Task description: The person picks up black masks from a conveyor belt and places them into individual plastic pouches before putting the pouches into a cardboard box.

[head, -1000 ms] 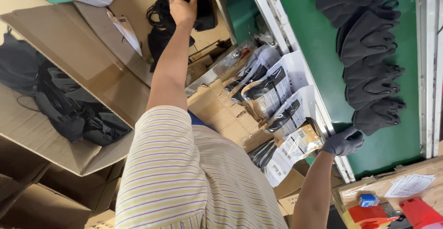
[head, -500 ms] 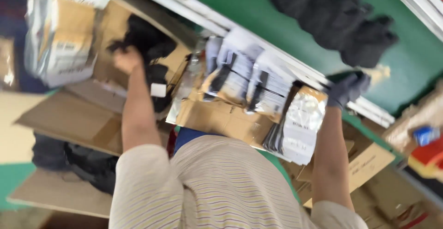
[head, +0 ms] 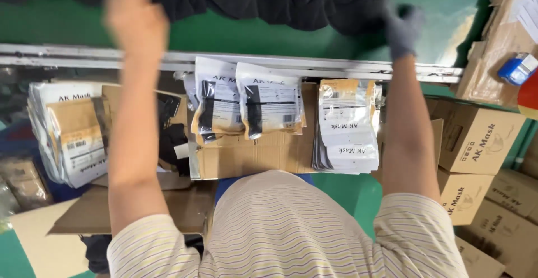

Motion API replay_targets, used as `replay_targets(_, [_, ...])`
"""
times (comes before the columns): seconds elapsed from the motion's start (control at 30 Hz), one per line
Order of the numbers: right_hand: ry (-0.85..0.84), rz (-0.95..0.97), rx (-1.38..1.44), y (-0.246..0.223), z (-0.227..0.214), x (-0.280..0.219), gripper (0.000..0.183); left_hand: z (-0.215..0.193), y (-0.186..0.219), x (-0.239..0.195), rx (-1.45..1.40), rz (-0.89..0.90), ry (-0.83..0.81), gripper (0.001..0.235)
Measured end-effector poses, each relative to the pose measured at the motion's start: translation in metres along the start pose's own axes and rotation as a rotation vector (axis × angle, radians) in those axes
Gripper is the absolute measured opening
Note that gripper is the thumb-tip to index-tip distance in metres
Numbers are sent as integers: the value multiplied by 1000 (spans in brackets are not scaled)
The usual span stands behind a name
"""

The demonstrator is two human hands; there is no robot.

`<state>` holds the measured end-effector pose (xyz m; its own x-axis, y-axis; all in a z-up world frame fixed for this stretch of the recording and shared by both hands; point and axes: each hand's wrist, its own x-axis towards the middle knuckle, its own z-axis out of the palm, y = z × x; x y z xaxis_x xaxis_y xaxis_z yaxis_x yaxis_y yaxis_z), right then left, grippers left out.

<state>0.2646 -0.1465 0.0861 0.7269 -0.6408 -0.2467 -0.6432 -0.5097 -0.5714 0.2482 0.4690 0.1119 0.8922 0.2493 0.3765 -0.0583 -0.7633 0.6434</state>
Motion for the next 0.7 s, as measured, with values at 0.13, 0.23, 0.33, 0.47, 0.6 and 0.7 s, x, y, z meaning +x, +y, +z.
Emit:
replay_targets(0.13, [138,-598,-233,-14,54,1,77,120,67,11,263,537,-468,48])
replay_targets(0.23, [148,-659,-80,-15,52,5,54,120,120,11,368,502,-806,76])
replay_targets(0.33, [21,-430,378,-33,27,-7,37,121,126,3,420,410,-963,99])
replay_targets(0.47, [-384,-307,928,-97,23,-71,39,151,97,-7,467,474,-913,88])
replay_targets(0.6, [-377,-442,675,-132,98,-112,59,171,67,-23,556,586,-808,81])
replay_targets(0.7, [-130,-550,181,-139,114,-104,88,182,64,-26,521,563,-752,72])
